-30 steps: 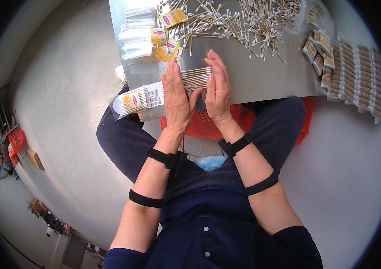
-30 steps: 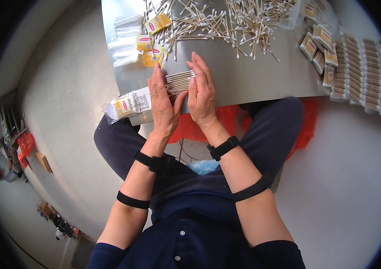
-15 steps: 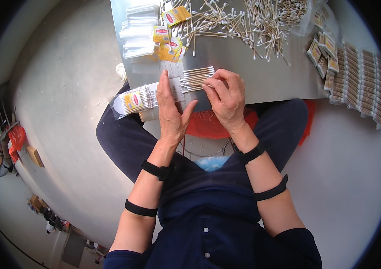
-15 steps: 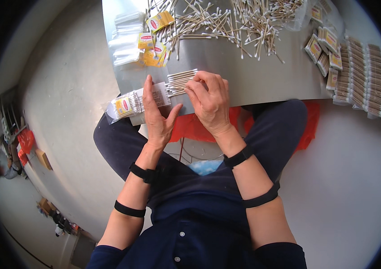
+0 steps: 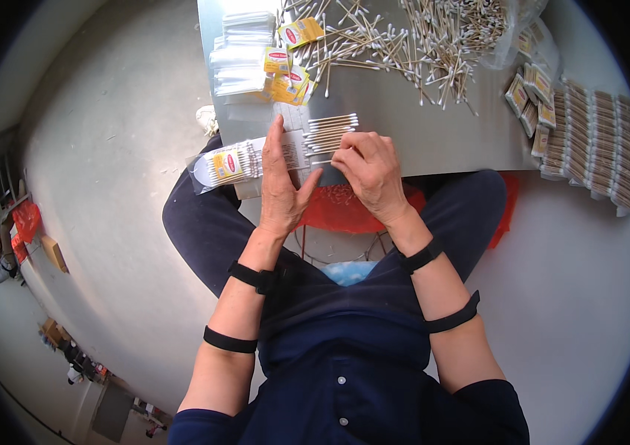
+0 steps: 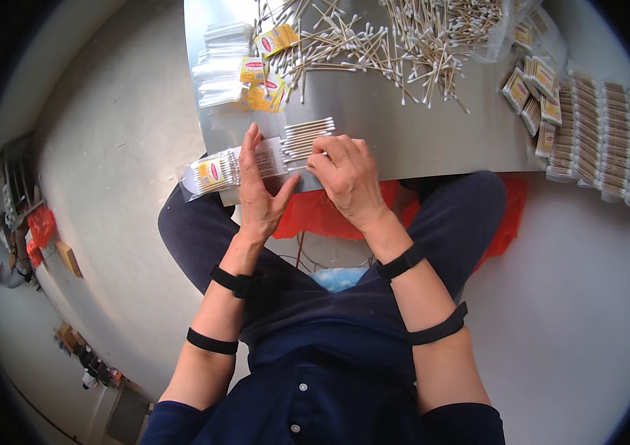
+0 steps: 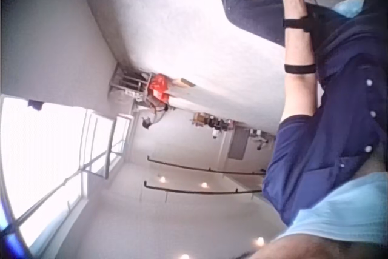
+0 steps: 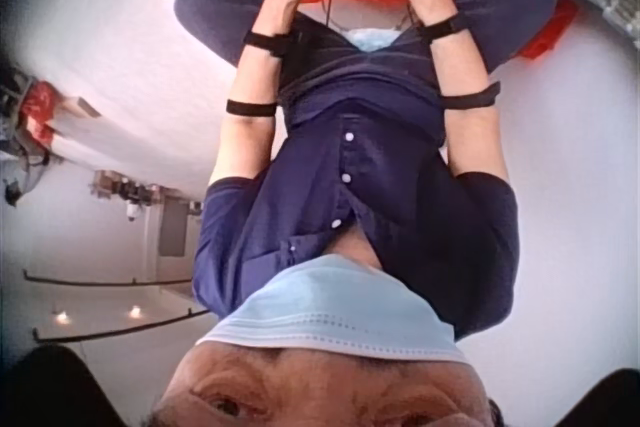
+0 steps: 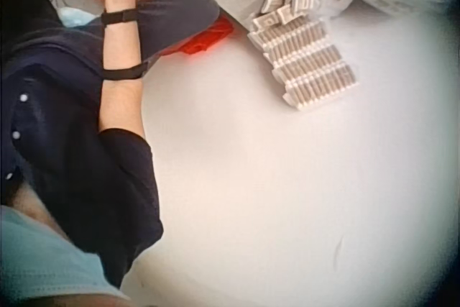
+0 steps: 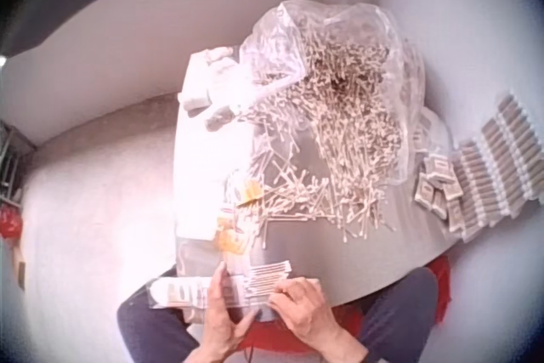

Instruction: Manually counting, aligning, and packaging cotton swabs into plastic bags.

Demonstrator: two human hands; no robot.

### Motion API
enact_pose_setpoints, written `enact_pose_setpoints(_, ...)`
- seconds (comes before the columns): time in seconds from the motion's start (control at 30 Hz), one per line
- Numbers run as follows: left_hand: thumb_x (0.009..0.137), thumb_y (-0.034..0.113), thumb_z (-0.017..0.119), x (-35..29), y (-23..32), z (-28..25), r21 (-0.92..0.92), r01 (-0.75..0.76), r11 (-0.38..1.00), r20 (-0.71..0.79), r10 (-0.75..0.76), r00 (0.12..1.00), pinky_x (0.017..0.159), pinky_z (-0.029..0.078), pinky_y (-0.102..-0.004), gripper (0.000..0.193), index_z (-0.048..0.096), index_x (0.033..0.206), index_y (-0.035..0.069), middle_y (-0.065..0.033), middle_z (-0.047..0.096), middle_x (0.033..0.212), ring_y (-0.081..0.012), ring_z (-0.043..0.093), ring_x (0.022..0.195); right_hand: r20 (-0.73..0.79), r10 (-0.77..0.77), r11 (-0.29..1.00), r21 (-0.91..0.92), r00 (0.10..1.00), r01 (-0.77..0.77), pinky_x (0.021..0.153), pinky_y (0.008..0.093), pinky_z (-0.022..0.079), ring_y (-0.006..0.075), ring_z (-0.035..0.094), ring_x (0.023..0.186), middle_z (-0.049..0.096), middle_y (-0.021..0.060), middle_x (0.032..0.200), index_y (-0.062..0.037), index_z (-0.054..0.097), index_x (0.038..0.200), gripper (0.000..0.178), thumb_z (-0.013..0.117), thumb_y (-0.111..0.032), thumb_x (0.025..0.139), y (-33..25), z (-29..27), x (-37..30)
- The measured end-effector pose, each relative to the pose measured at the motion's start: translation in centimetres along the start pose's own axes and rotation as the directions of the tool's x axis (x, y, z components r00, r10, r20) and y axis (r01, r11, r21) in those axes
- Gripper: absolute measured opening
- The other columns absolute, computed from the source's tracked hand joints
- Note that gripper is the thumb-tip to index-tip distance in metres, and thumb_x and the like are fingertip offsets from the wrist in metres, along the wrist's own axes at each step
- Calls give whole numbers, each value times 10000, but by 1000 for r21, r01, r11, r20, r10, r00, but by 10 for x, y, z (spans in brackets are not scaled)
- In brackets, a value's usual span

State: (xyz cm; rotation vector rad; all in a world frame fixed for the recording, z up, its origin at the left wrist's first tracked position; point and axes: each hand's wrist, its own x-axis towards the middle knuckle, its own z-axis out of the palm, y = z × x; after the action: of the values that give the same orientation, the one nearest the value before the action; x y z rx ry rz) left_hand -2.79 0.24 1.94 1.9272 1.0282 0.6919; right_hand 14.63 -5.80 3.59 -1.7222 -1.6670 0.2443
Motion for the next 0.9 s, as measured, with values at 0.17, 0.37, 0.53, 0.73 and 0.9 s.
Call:
enact_pose_setpoints(0.17, 762, 55, 801, 5, 0, 9, 226, -97, 969, -1, 100, 995, 1146, 332, -422, 959, 235, 1534, 15, -162, 348, 1548, -340, 419, 1361, -17, 83, 997, 8, 996, -83, 782, 362, 438, 242, 588, 920, 599, 29, 999, -83, 658, 861, 223, 806, -66, 695, 6, 7, -4)
enact_pose_setpoints(0.37, 884, 48, 661, 16, 14, 27, 3, 46, 999, -91, -46, 995, 1156, 312, -422, 770, 238, 1523, -26, -214, 325, 1539, -364, 384, 1389, -254, 360, 906, 327, 898, -271, 991, 386, 469, 291, 566, 1169, 571, 140, 1275, -22, 617, 1151, 220, 597, -68, 937, 15, 13, 3)
enact_pose_setpoints(0.53, 1006, 24, 408, 34, 21, 61, -306, 11, 952, -323, -115, 940, 1194, 264, -411, 562, 215, 1530, -36, -212, 293, 1556, -330, 334, 1434, -220, 472, 737, 630, 854, -245, 1131, 391, 385, 294, 453, 1358, 452, 184, 1465, 32, 486, 1340, 342, 373, -96, 1044, 11, 41, 11)
enact_pose_setpoints(0.73, 1031, 46, 356, 39, 18, 64, -323, -2, 946, -359, -121, 926, 1191, 273, -417, 523, 219, 1529, -33, -205, 285, 1567, -322, 328, 1443, -206, 516, 679, 690, 831, -250, 1165, 402, 354, 277, 436, 1376, 438, 173, 1474, 30, 469, 1360, 354, 333, -128, 1074, 6, 45, 11)
enact_pose_setpoints(0.9, 1035, 42, 336, 40, 17, 68, -336, -15, 942, -328, -102, 939, 1189, 278, -421, 521, 204, 1534, -28, -204, 318, 1554, -319, 353, 1434, -184, 479, 696, 676, 858, -243, 1175, 402, 336, 268, 427, 1384, 434, 165, 1481, 22, 465, 1368, 364, 315, -145, 1081, 5, 48, 12)
